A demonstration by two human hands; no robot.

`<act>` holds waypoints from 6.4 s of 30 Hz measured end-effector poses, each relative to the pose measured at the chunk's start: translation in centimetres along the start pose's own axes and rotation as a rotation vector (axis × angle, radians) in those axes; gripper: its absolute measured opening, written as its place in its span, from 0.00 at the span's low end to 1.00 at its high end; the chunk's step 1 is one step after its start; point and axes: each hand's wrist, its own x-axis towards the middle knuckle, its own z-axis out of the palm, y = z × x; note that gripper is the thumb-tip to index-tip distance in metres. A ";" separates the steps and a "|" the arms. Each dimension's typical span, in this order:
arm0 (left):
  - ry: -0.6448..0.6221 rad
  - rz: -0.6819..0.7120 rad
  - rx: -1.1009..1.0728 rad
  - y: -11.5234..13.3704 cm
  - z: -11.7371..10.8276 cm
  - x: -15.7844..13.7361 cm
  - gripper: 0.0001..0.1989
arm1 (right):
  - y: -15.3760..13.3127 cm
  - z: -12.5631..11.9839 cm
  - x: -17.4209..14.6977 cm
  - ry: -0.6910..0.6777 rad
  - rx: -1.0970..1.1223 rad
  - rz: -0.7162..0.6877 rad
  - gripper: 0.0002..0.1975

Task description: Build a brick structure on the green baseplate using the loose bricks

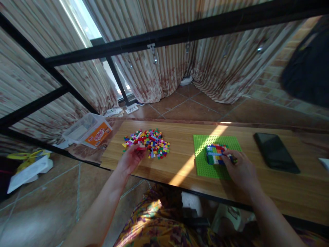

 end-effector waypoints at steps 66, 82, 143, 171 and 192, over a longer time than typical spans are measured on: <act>-0.134 0.076 0.213 -1.8 0.7 1.4 0.23 | 0.0 0.0 0.0 -0.002 0.001 -0.013 0.14; -0.267 0.107 0.181 -2.5 4.5 -0.6 0.18 | -0.1 0.2 0.1 0.019 0.002 -0.037 0.13; -0.532 0.288 0.591 -12.2 19.7 -2.3 0.08 | 0.2 -0.3 1.1 0.007 0.430 0.031 0.09; -0.493 0.305 0.639 -12.8 19.7 -1.8 0.08 | -0.6 -0.3 1.0 -0.027 0.467 0.127 0.06; -0.379 0.244 0.698 -12.4 20.9 -1.0 0.07 | -0.5 0.4 1.0 0.044 0.413 0.239 0.13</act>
